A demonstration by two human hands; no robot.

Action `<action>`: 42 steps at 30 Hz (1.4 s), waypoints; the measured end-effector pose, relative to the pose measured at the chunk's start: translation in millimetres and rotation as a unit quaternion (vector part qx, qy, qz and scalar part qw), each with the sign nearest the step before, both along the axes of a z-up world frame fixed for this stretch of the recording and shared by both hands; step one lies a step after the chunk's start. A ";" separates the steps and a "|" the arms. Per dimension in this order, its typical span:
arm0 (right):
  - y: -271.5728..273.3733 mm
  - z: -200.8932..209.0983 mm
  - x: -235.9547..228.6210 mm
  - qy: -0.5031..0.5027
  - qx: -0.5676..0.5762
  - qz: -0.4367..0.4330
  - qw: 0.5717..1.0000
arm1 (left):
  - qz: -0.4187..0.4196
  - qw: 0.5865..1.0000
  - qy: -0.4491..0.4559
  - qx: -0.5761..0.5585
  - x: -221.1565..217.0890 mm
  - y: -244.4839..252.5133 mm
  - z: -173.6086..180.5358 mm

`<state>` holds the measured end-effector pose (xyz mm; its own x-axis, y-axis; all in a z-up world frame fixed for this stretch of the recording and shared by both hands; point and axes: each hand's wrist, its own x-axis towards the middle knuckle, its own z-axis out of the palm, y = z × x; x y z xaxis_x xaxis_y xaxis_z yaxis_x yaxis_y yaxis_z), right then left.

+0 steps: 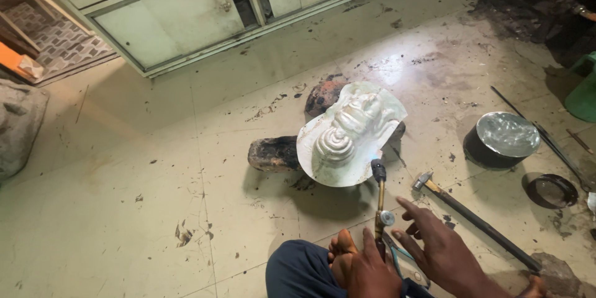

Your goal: The person uses a blowtorch to heat a white mold resting on two bricks. They move the flame across the surface of the mold and then use pliers to adjust the mold's position.

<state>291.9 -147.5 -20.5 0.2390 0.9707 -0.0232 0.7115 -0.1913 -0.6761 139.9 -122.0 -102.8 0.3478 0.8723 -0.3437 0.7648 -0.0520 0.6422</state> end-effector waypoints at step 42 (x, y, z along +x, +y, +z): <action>16.0 -182.3 -14.6 -0.270 -0.386 0.003 0.882 | 0.077 0.965 -0.219 -0.122 -104.6 57.8 13.7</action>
